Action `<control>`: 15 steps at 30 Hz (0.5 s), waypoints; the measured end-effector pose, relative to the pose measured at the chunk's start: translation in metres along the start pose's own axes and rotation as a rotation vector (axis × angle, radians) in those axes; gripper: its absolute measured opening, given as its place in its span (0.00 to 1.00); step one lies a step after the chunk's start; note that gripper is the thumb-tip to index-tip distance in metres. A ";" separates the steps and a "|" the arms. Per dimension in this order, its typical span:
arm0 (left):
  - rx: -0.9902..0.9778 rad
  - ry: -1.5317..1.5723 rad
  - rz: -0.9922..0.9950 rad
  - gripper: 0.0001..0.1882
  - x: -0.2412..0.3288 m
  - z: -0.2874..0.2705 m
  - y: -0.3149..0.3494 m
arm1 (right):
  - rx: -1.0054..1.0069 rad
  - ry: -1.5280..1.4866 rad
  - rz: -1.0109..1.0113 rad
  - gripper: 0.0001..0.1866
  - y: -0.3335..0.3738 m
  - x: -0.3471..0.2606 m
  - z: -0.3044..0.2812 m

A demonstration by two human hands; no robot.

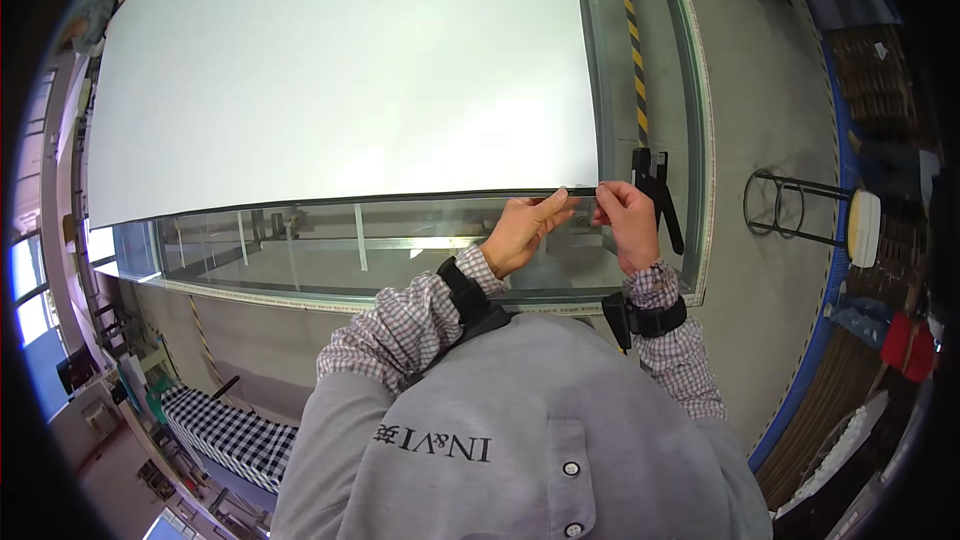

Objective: The person secures a large white panel onto a metal frame using a handheld stapler. They load staples into the tool and apply them along the edges of the panel to attach it to the frame. The person also uses a measuring tape to check the dimensions of the panel during the process.

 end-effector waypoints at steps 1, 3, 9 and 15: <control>-0.009 0.020 -0.004 0.16 0.000 0.002 -0.001 | 0.001 -0.014 -0.003 0.09 0.001 0.000 0.001; -0.037 0.035 -0.009 0.16 0.000 0.006 -0.002 | -0.035 -0.042 -0.065 0.08 -0.003 -0.001 0.006; -0.043 -0.005 0.019 0.15 0.001 0.010 0.001 | -0.070 0.028 -0.135 0.07 -0.001 -0.009 0.009; -0.107 -0.703 0.218 0.07 0.033 0.053 0.005 | -0.039 0.027 -0.211 0.06 -0.011 -0.008 0.000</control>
Point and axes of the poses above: each hand's wrist, its own y-axis away from the middle knuckle, its own z-axis out of the palm, x = y × z, the point moved 10 cm from there along -y, towards the middle knuckle, and after that the axes turned 6 degrees about -x, right-handed, at the moved point
